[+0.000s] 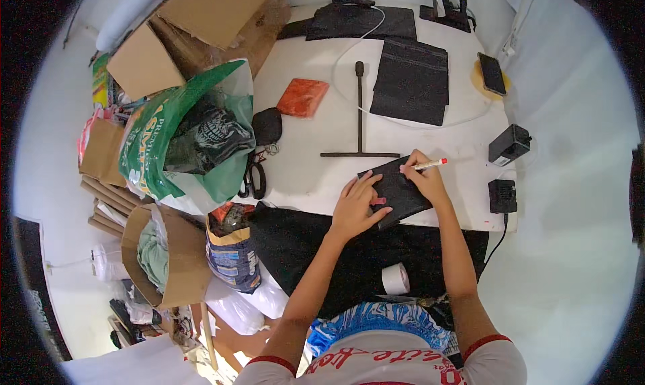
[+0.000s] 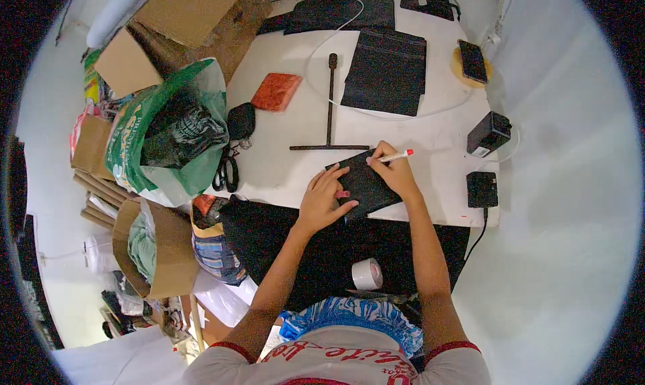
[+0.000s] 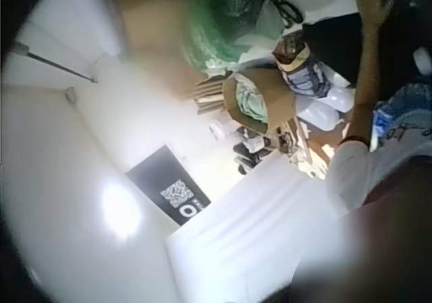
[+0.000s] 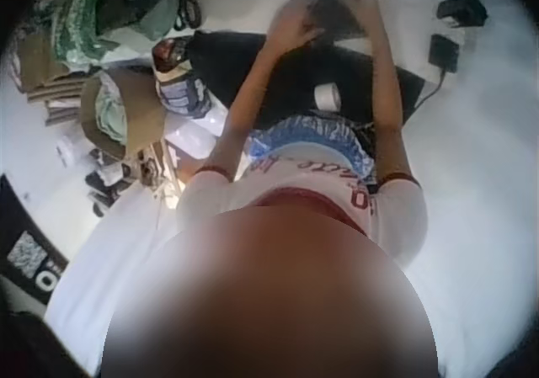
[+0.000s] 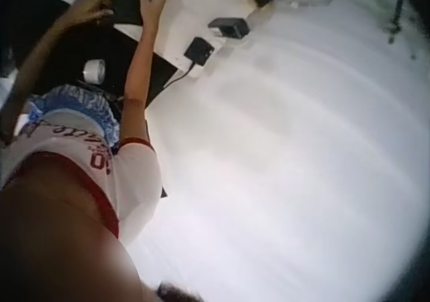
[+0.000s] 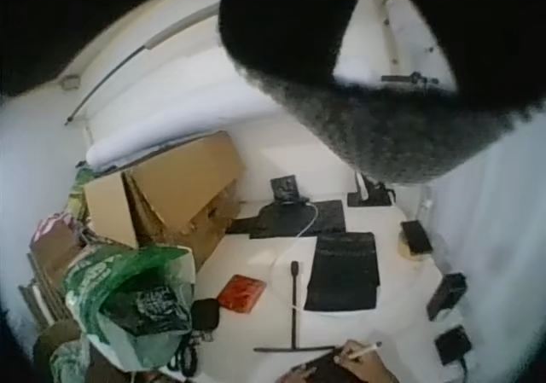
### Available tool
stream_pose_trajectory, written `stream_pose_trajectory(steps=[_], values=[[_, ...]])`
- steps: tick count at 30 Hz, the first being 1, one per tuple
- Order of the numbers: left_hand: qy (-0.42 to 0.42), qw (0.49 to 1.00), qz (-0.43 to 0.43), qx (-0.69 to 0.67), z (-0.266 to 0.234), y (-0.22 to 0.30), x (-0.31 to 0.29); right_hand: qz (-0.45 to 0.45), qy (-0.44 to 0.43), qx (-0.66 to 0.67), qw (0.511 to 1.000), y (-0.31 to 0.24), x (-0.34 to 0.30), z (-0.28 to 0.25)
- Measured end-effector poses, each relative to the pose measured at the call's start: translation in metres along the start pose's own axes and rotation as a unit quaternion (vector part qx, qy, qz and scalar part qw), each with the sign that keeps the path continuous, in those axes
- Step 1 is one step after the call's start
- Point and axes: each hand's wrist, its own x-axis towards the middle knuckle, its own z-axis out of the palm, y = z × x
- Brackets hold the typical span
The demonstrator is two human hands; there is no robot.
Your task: Measuring, marking, and applying tape to pieces of black fabric at a workstation.
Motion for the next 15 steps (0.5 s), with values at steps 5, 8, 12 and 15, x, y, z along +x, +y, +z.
stream_pose_trajectory(steps=[5, 8, 12, 15], values=[[-0.004, 1.0, -0.008, -0.011, -0.002, 0.0, 0.0, 0.019, 0.017, 0.006, 1.0, -0.001, -0.001, -0.001], [-0.002, 1.0, -0.007, -0.009, -0.002, 0.0, 0.0, -0.006, -0.021, -0.01, 1.0, 0.0, -0.001, -0.003], [-0.006, 1.0, 0.002, -0.007, -0.001, 0.003, 0.002, 0.009, 0.014, 0.145, 0.989, 0.002, 0.004, -0.015], [-0.005, 1.0, 0.0, -0.008, -0.001, 0.003, 0.0, 0.009, 0.006, 0.121, 0.993, -0.001, 0.003, -0.013]])
